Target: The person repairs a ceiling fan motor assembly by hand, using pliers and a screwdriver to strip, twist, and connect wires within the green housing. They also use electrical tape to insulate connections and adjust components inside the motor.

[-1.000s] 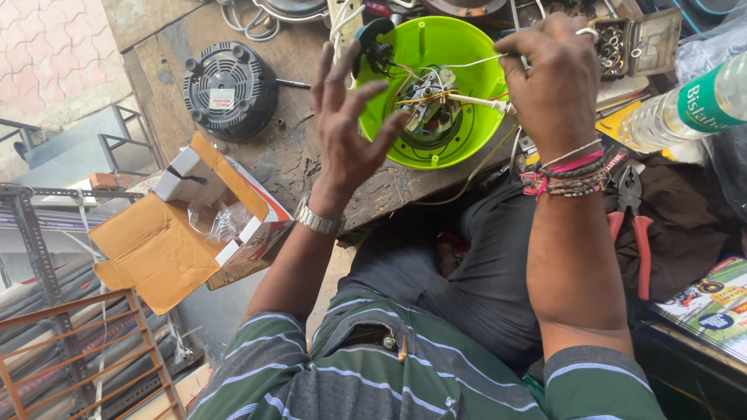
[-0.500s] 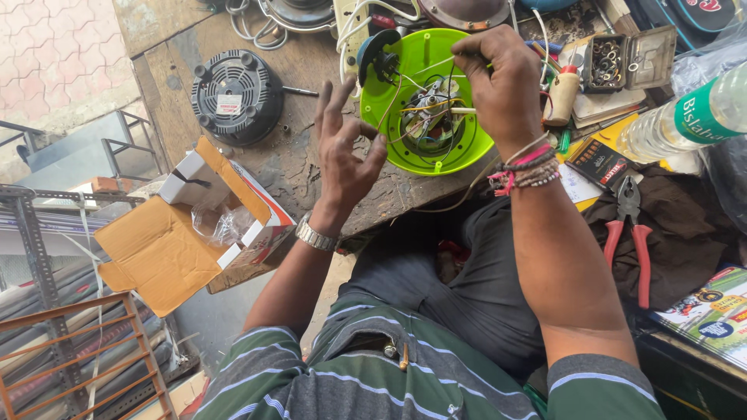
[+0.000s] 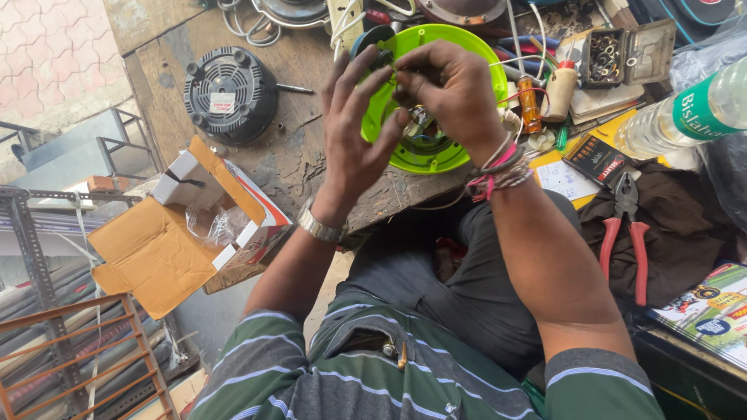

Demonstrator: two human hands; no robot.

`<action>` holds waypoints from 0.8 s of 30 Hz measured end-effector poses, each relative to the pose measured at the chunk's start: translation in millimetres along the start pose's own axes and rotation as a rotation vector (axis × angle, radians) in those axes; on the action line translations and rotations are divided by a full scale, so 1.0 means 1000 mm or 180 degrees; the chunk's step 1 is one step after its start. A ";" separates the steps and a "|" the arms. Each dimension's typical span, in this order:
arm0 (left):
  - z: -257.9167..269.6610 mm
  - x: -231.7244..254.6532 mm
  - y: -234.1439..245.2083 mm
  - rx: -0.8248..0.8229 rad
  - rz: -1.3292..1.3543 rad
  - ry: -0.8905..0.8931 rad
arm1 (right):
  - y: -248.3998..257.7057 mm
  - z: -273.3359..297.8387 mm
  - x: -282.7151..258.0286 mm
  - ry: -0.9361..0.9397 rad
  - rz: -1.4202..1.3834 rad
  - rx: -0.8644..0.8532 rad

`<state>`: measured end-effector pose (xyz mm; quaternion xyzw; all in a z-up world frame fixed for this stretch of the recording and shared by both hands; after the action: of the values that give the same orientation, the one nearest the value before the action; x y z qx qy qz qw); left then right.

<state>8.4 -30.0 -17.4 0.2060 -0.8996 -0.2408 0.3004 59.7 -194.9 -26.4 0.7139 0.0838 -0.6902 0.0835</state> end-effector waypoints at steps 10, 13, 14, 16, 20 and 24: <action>-0.041 -0.021 0.002 -0.0406 0.0036 -0.0158 | 0.022 0.001 -0.007 0.0302 0.0227 0.0146; -0.036 -0.028 0.007 -0.0161 -0.0072 -0.0208 | 0.055 0.021 -0.022 0.0864 0.1659 0.1305; -0.031 -0.031 0.011 -0.0048 -0.0108 -0.0176 | 0.074 0.033 -0.027 0.0849 0.1980 0.1827; -0.018 -0.038 0.018 0.0110 -0.0099 -0.0055 | 0.117 0.047 -0.030 0.0194 0.2949 0.2475; 0.002 -0.060 0.012 0.0153 0.0446 0.0565 | 0.148 0.046 -0.002 -0.0628 0.3516 0.2263; 0.010 -0.088 -0.007 0.0509 0.1753 0.1174 | 0.137 0.030 0.008 -0.0449 0.3688 0.2168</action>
<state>68.3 12.8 -66.7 0.0183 -0.8680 -0.0381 0.4947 63.0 -334.8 -35.2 0.5833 -0.5404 -0.5668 0.2157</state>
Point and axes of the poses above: each hand's wrist, its own z-axis away from the middle knuckle, its own y-axis out of the back of the hand, x = y × z, the point moved 5 cm from there along -z, towards the middle knuckle, and after that the axes turned 15 degrees about -y, right-handed, at the moved point
